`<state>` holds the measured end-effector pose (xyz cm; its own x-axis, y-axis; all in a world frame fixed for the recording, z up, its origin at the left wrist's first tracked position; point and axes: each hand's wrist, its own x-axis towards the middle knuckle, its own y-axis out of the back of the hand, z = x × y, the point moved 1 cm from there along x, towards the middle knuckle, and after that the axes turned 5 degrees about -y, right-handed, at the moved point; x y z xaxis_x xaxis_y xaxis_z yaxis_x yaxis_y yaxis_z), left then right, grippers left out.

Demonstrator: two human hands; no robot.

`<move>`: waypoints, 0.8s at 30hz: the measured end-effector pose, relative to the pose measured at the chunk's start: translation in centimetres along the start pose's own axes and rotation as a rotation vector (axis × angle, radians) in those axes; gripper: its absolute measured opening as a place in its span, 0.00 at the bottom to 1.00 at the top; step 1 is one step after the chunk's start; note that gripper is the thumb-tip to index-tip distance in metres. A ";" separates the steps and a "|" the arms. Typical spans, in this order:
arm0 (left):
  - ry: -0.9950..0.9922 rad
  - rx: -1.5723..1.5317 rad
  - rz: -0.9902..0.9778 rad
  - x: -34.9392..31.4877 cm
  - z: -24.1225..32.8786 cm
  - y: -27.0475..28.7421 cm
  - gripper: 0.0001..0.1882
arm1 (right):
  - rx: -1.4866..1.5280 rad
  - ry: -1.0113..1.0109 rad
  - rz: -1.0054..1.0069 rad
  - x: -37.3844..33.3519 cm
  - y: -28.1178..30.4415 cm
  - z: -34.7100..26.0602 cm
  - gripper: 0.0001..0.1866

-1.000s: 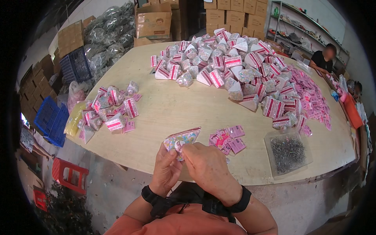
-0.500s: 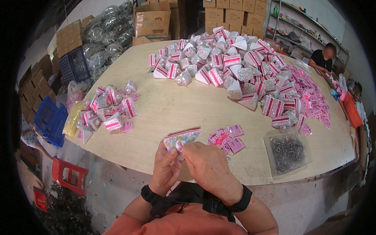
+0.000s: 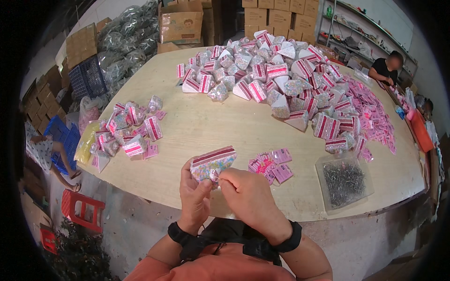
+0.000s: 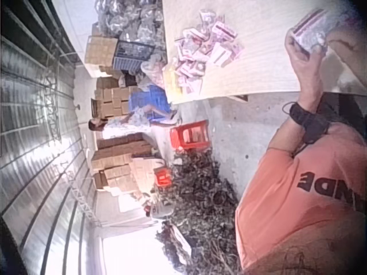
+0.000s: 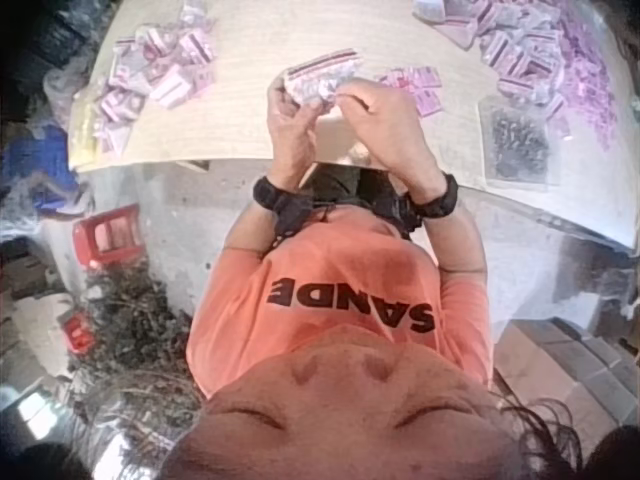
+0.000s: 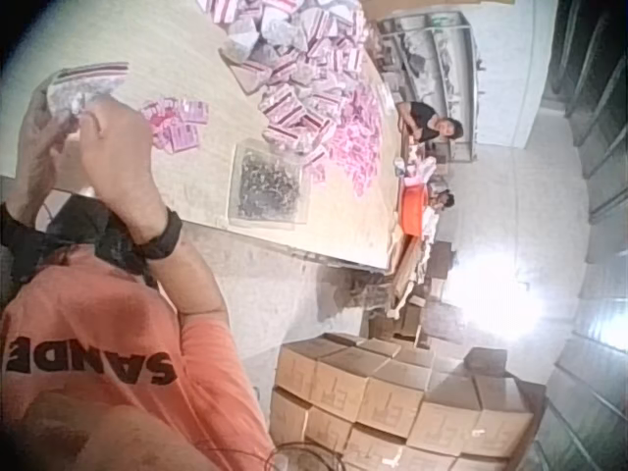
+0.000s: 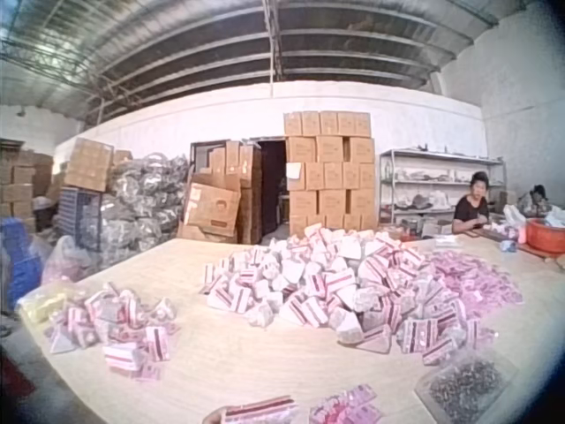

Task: The person assembles small craft kits by inserting a metal pin into a triangular package containing colorful beads. They pick up a package, insert the pin, and place the finished unit on the table. The process is repeated continuously throughout the clip.

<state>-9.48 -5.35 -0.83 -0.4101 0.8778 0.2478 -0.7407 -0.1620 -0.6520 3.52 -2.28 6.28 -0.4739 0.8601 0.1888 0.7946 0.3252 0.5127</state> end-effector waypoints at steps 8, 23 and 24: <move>-0.080 0.078 0.004 -0.1 0.0 0.2 0.38 | -0.004 -0.011 0.018 -0.1 -0.2 0.3 0.06; -0.111 0.127 0.002 -0.3 0.5 0.3 0.39 | 0.137 -0.098 -0.016 0.0 -0.3 0.4 0.06; -0.114 0.125 0.004 -0.4 0.5 0.3 0.39 | 0.143 -0.107 -0.020 0.0 -0.2 0.3 0.06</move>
<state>-9.81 -5.95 -0.75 -0.4656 0.8213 0.3297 -0.7965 -0.2266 -0.5606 3.44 -2.20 5.87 -0.4533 0.8872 0.0857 0.8349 0.3890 0.3895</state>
